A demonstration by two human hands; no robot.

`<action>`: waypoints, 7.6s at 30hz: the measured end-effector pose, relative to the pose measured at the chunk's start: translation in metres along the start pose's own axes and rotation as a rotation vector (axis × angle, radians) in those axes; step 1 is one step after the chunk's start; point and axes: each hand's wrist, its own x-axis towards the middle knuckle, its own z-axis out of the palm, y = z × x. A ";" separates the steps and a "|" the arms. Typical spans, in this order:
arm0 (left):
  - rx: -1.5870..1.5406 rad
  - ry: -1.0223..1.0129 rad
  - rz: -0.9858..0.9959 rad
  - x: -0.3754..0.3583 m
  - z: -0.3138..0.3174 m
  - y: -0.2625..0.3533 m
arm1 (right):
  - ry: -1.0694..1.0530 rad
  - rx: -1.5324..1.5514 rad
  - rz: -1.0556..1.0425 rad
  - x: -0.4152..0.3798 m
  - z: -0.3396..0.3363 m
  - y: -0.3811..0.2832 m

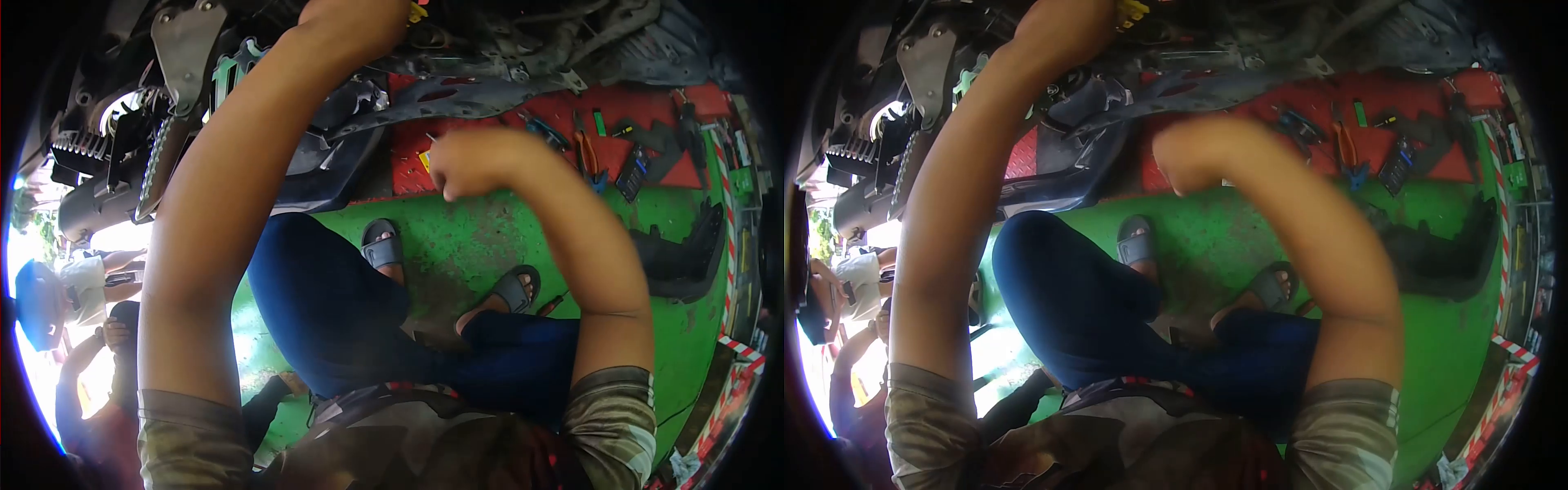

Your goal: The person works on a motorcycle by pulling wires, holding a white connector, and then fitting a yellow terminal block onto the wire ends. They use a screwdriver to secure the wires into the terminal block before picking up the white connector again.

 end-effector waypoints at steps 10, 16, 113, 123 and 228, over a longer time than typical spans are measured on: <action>-0.139 -0.044 0.162 0.012 -0.008 -0.013 | 0.609 0.063 0.407 0.168 0.136 0.045; 0.079 -0.476 0.088 0.025 -0.029 -0.006 | 0.587 0.169 0.552 0.182 0.124 0.033; -0.164 -0.215 0.352 0.037 -0.006 -0.028 | 2.119 0.729 0.531 0.100 -0.061 -0.055; -0.080 -0.247 0.251 0.032 -0.008 -0.022 | 1.714 1.924 0.011 0.101 -0.060 -0.055; -0.036 -0.146 0.247 0.021 -0.009 -0.018 | 1.101 2.463 -0.453 0.064 -0.012 -0.054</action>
